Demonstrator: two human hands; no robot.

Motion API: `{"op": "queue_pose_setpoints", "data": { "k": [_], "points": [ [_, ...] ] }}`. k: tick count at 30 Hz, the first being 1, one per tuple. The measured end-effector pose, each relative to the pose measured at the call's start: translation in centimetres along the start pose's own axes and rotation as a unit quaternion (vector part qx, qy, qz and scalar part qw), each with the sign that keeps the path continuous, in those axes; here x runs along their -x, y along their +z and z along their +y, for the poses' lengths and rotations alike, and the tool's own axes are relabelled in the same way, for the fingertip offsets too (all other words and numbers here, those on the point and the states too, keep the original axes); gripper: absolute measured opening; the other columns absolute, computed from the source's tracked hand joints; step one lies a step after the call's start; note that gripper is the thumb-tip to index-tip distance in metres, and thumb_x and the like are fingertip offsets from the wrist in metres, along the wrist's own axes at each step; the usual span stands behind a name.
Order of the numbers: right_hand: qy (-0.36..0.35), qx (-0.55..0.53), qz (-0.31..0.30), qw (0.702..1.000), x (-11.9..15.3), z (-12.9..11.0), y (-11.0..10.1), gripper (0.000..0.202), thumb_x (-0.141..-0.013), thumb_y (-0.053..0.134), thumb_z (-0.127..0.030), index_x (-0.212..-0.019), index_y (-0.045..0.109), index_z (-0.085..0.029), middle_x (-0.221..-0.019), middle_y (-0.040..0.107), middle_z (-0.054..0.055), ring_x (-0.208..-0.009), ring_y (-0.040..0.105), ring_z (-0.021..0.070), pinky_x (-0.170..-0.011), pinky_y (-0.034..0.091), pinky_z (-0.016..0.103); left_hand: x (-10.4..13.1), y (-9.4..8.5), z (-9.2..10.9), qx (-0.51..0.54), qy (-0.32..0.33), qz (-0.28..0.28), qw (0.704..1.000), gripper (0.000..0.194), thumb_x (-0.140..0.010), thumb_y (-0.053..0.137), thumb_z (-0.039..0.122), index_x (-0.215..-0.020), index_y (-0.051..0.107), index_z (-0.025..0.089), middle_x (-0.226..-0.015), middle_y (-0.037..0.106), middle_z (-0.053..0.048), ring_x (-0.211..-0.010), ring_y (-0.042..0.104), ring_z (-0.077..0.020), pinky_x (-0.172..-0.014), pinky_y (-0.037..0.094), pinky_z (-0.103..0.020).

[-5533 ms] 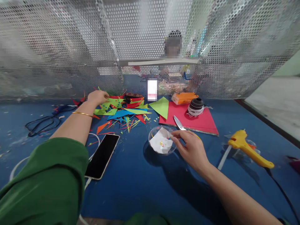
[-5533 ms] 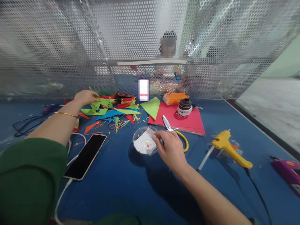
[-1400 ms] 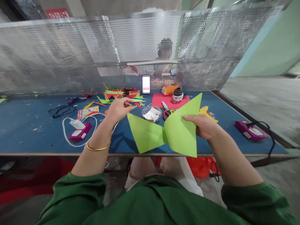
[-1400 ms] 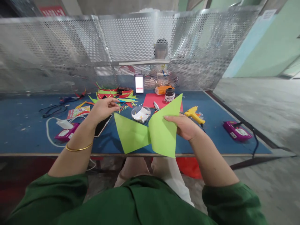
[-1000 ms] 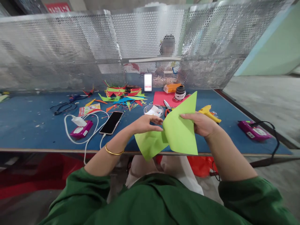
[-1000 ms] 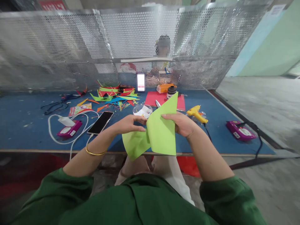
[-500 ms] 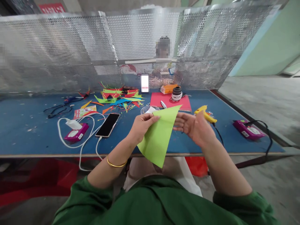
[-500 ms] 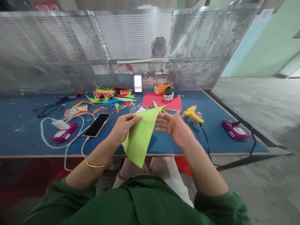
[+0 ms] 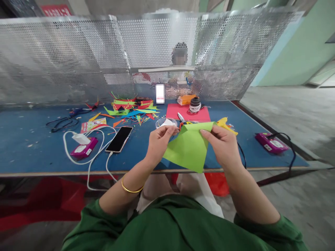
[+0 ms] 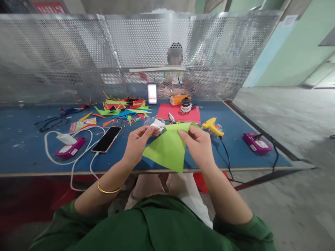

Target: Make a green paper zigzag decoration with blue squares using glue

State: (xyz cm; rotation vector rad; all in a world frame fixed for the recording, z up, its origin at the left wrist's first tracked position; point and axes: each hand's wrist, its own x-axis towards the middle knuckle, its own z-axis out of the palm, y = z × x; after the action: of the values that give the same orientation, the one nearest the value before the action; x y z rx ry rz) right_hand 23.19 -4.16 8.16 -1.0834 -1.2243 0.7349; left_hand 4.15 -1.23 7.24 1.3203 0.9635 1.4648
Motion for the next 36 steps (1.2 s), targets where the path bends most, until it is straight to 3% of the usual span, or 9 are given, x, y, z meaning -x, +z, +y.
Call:
{"op": "queue_pose_setpoints", "data": {
  "k": [3, 7, 10, 13, 18, 22, 28, 31, 36],
  "points": [
    [-0.134, 0.162, 0.069, 0.975, -0.3, -1.7, -0.3, 0.037, -0.086, 0.068, -0.032, -0.055, 0.05, -0.022, -0.055, 0.041, -0.005, -0.054, 0.036, 0.0112, -0.054, 0.029, 0.028, 0.6, -0.1, -0.1, -0.03, 0.056, 0.061, 0.996, 0.016, -0.084, 0.075, 0.036, -0.087, 0.079, 0.021, -0.086, 0.077, -0.004, -0.081, 0.067, -0.0163, -0.079, 0.051, -0.027],
    [-0.313, 0.386, 0.083, 0.864, -0.5, -3.9, 1.3, 0.025, -0.095, 0.057, -0.027, -0.071, 0.061, -0.021, -0.073, 0.061, 0.002, -0.064, 0.05, 0.0146, -0.06, 0.034, 0.03, 2.0, 0.3, 0.5, 0.036, 0.032, 0.019, 0.999, 0.026, -0.081, 0.079, 0.041, -0.098, 0.079, 0.021, -0.096, 0.077, -0.007, -0.086, 0.069, -0.0179, -0.078, 0.052, -0.028],
    [-0.385, 0.497, 0.019, 0.778, -0.3, -4.0, 3.8, 0.021, -0.097, 0.05, -0.02, -0.094, 0.071, -0.022, -0.088, 0.07, 0.007, -0.07, 0.057, 0.0178, -0.06, 0.035, 0.032, 2.9, 0.5, 1.0, 0.152, -0.001, -0.051, 0.987, 0.051, -0.072, 0.086, 0.047, -0.115, 0.074, 0.022, -0.118, 0.074, -0.01, -0.107, 0.068, -0.0241, -0.088, 0.054, -0.031],
    [-0.399, 0.532, -0.099, 0.74, 0.4, -2.9, 6.3, 0.021, -0.096, 0.05, -0.017, -0.102, 0.071, -0.017, -0.095, 0.072, 0.012, -0.078, 0.061, 0.023, -0.062, 0.041, 0.034, 3.4, 0.2, 1.1, 0.232, -0.05, -0.022, 0.971, 0.045, -0.065, 0.09, 0.043, -0.102, 0.074, 0.022, -0.11, 0.075, -0.007, -0.106, 0.069, -0.0235, -0.089, 0.055, -0.03],
    [-0.411, 0.432, -0.196, 0.778, 2.2, -0.7, 7.9, 0.02, -0.098, 0.055, -0.024, -0.107, 0.07, -0.015, -0.1, 0.073, 0.012, -0.089, 0.064, 0.0245, -0.076, 0.049, 0.037, 3.4, -1.4, 0.7, 0.305, -0.159, 0.114, 0.932, 0.016, -0.072, 0.083, 0.02, -0.082, 0.07, 0.019, -0.087, 0.075, -0.002, -0.087, 0.071, -0.0171, -0.072, 0.056, -0.023],
    [-0.389, 0.333, -0.104, 0.852, 3.3, 1.6, 6.2, 0.024, -0.097, 0.059, -0.031, -0.115, 0.068, -0.018, -0.105, 0.074, 0.01, -0.097, 0.067, 0.0229, -0.087, 0.051, 0.037, 3.2, -2.9, 0.1, 0.326, -0.226, 0.177, 0.9, 0.019, -0.079, 0.071, 0.007, -0.094, 0.07, 0.017, -0.085, 0.077, -0.002, -0.079, 0.073, -0.0166, -0.064, 0.057, -0.023],
    [-0.089, 0.286, 0.008, 0.954, 3.4, 6.1, 2.7, 0.049, -0.091, 0.061, -0.053, -0.127, 0.061, -0.02, -0.125, 0.07, 0.015, -0.115, 0.065, 0.029, -0.094, 0.054, 0.046, 4.0, -3.9, -1.4, 0.323, -0.33, 0.218, 0.86, 0.014, -0.093, 0.057, 0.005, -0.091, 0.069, 0.012, -0.077, 0.077, -0.003, -0.065, 0.071, -0.0126, -0.065, 0.06, -0.022],
    [0.017, 0.253, -0.027, 0.967, 3.9, 7.6, 1.8, 0.061, -0.088, 0.061, -0.059, -0.135, 0.056, -0.02, -0.13, 0.068, 0.016, -0.118, 0.066, 0.0304, -0.094, 0.055, 0.048, 4.5, -4.0, -2.2, 0.313, -0.361, 0.219, 0.85, 0.014, -0.094, 0.056, 0.006, -0.092, 0.07, 0.009, -0.081, 0.078, -0.007, -0.069, 0.074, -0.0148, -0.071, 0.062, -0.026],
    [0.005, 0.285, -0.083, 0.955, 4.5, 8.6, 1.2, 0.052, -0.089, 0.059, -0.056, -0.127, 0.062, -0.02, -0.127, 0.071, 0.015, -0.117, 0.067, 0.0308, -0.099, 0.052, 0.05, 4.9, -4.8, -3.4, 0.236, -0.336, 0.204, 0.889, 0.021, -0.087, 0.061, 0.004, -0.103, 0.073, 0.01, -0.091, 0.08, -0.009, -0.079, 0.077, -0.0201, -0.073, 0.064, -0.03]
  ]
}}
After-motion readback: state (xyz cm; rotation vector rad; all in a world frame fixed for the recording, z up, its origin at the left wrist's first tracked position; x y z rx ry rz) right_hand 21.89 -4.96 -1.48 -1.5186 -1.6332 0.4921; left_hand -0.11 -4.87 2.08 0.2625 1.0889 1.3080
